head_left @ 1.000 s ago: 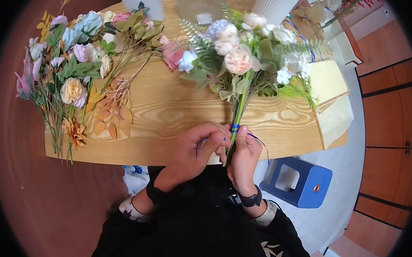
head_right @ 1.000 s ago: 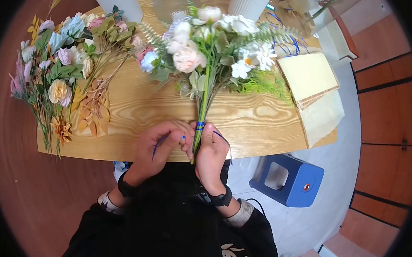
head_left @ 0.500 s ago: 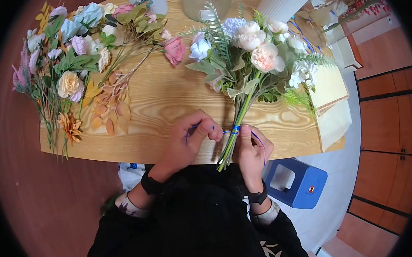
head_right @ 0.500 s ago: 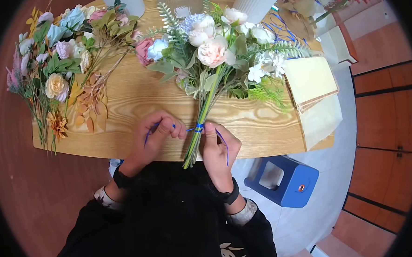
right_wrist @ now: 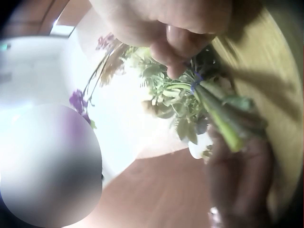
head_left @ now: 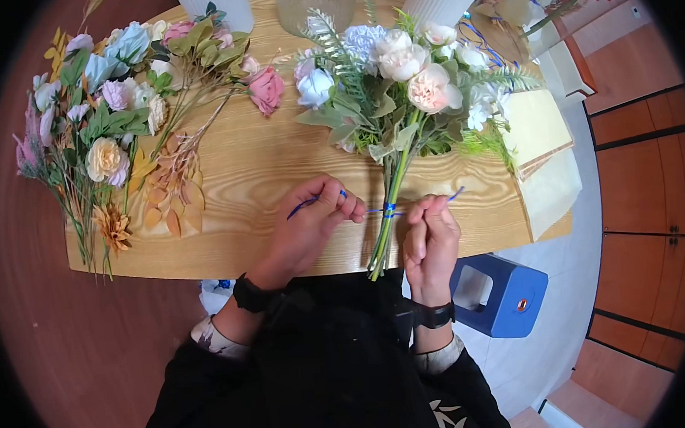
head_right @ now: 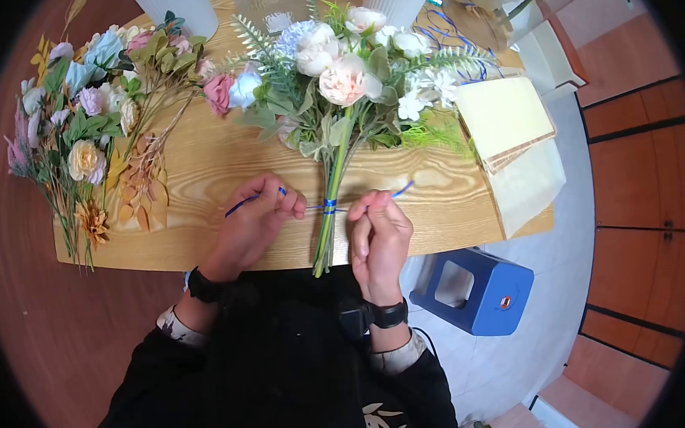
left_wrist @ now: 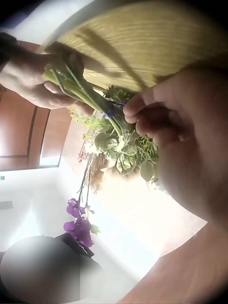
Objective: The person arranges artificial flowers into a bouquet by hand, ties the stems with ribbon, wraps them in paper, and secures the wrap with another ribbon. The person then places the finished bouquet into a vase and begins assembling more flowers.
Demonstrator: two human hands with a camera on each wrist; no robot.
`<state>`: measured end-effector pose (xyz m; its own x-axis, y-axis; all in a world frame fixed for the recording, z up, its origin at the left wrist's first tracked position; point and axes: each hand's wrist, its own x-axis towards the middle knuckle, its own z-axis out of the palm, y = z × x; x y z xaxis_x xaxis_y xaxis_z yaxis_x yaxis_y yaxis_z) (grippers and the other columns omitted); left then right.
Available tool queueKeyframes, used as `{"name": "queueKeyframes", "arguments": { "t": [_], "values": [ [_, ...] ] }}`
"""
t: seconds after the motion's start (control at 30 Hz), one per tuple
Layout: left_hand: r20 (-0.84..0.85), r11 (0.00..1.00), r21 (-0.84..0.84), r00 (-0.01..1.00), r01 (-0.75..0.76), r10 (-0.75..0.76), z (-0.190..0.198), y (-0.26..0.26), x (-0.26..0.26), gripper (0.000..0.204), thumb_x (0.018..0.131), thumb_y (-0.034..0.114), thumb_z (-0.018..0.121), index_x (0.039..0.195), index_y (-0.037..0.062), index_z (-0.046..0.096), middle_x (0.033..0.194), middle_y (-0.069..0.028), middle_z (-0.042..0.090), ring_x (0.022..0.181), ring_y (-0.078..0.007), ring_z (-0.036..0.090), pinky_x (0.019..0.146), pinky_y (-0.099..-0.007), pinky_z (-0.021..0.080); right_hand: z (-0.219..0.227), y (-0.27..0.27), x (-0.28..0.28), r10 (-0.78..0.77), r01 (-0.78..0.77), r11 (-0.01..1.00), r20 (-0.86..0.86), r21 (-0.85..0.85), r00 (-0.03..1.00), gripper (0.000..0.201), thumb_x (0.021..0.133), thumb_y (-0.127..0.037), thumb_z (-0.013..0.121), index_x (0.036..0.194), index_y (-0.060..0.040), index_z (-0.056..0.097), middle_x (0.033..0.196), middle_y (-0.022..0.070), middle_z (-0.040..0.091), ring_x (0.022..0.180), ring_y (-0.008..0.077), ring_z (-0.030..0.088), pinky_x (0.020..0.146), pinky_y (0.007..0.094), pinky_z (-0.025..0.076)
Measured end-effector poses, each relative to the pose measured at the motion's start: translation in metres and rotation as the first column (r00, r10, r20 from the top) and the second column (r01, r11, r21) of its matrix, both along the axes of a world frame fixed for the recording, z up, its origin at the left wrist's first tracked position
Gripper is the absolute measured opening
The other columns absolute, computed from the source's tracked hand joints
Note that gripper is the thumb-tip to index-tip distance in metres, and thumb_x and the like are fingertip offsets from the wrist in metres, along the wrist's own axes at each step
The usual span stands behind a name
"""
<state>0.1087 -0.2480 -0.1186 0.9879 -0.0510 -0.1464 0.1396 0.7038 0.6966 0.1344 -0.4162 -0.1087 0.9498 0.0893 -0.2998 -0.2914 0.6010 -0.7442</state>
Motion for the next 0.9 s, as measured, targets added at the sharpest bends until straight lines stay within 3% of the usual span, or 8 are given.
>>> {"name": "queueKeyframes", "arguments": {
  "t": [0.13,0.23,0.3,0.53,0.63,0.77,0.83,0.9],
  "values": [
    [0.028,0.995,0.088,0.999,-0.037,0.034,0.008,0.004,0.0,0.023,0.094,0.019,0.043,0.077,0.0033,0.045,0.068,-0.0045,0.044,0.071,-0.0195,0.048,0.071,-0.0317,0.04,0.001,0.006,-0.002,0.089,-0.041,0.964,0.173,-0.262,0.981,0.026,0.091,-0.019,0.051,0.079,0.0036,0.058,0.056,0.0013,0.048,0.042,0.0041,0.034,0.041,0.0174,0.025],
    [0.103,0.932,0.361,0.995,-0.04,0.002,0.013,0.008,-0.002,0.026,0.093,0.019,0.045,0.073,0.002,0.045,0.064,-0.0045,0.045,0.066,-0.0178,0.048,0.066,-0.03,0.041,-0.003,0.015,-0.003,0.034,0.138,0.849,0.314,-0.51,0.949,0.023,0.088,-0.014,0.056,0.075,0.004,0.061,0.058,-0.0002,0.05,0.048,0.0037,0.038,0.045,0.0179,0.028],
    [0.105,0.815,0.58,0.993,-0.012,-0.06,0.019,0.01,-0.003,0.03,0.093,0.018,0.046,0.069,0.0008,0.046,0.062,-0.005,0.047,0.064,-0.0154,0.049,0.063,-0.028,0.041,-0.003,0.019,0.001,0.018,0.186,0.825,0.354,-0.533,0.935,0.022,0.087,-0.013,0.057,0.073,0.0039,0.061,0.058,-0.0006,0.051,0.05,0.0038,0.04,0.046,0.0183,0.03],
    [0.117,0.813,0.581,0.993,-0.042,-0.033,0.016,0.009,-0.005,0.026,0.092,0.012,0.046,0.069,-0.001,0.048,0.066,-0.0056,0.055,0.062,-0.0083,0.048,0.057,-0.0225,0.039,-0.006,0.019,0.002,0.009,0.249,0.715,0.365,-0.653,0.931,0.02,0.085,-0.011,0.058,0.072,0.0037,0.062,0.056,-0.0027,0.05,0.053,0.0031,0.041,0.048,0.0187,0.031],
    [0.102,0.775,0.631,0.994,-0.035,-0.039,0.022,0.01,-0.006,0.025,0.091,0.011,0.046,0.07,-0.0016,0.05,0.067,-0.0056,0.056,0.063,-0.0093,0.05,0.059,-0.0226,0.04,-0.01,0.017,0.002,0.05,0.254,0.714,0.409,-0.653,0.911,0.024,0.088,-0.018,0.057,0.074,0.0016,0.061,0.054,-0.005,0.045,0.046,0.002,0.034,0.043,0.0177,0.022],
    [0.157,0.755,0.644,0.987,-0.123,0.027,0.031,0.011,-0.007,0.022,0.09,0.012,0.049,0.074,-0.0015,0.054,0.069,-0.006,0.059,0.068,-0.0107,0.055,0.061,-0.0242,0.042,0.002,0.02,-0.015,0.068,0.1,0.812,0.263,-0.575,0.963,0.024,0.089,-0.017,0.056,0.077,0.0032,0.061,0.053,-0.0027,0.046,0.043,0.0028,0.035,0.041,0.0186,0.024],
    [0.15,0.753,0.642,0.987,-0.143,0.059,0.042,0.01,-0.014,0.02,0.089,0.011,0.05,0.075,-0.0013,0.056,0.07,-0.0067,0.059,0.069,-0.0118,0.057,0.062,-0.0251,0.043,0.004,0.02,-0.019,0.056,-0.009,0.949,0.14,-0.315,0.989,0.021,0.089,-0.011,0.054,0.079,0.0062,0.061,0.05,-0.0002,0.046,0.041,0.0053,0.039,0.04,0.0202,0.03],
    [0.053,0.609,0.793,0.997,-0.013,-0.047,0.053,0.01,-0.022,0.012,0.085,0.006,0.055,0.076,-0.0016,0.055,0.077,-0.0097,0.061,0.075,-0.0177,0.059,0.069,-0.0281,0.045,0.005,0.022,-0.022,0.097,-0.029,0.943,0.191,-0.333,0.977,0.018,0.088,-0.007,0.054,0.084,0.0083,0.062,0.051,0.0017,0.047,0.042,0.0065,0.043,0.04,0.0197,0.033]
  ]
}}
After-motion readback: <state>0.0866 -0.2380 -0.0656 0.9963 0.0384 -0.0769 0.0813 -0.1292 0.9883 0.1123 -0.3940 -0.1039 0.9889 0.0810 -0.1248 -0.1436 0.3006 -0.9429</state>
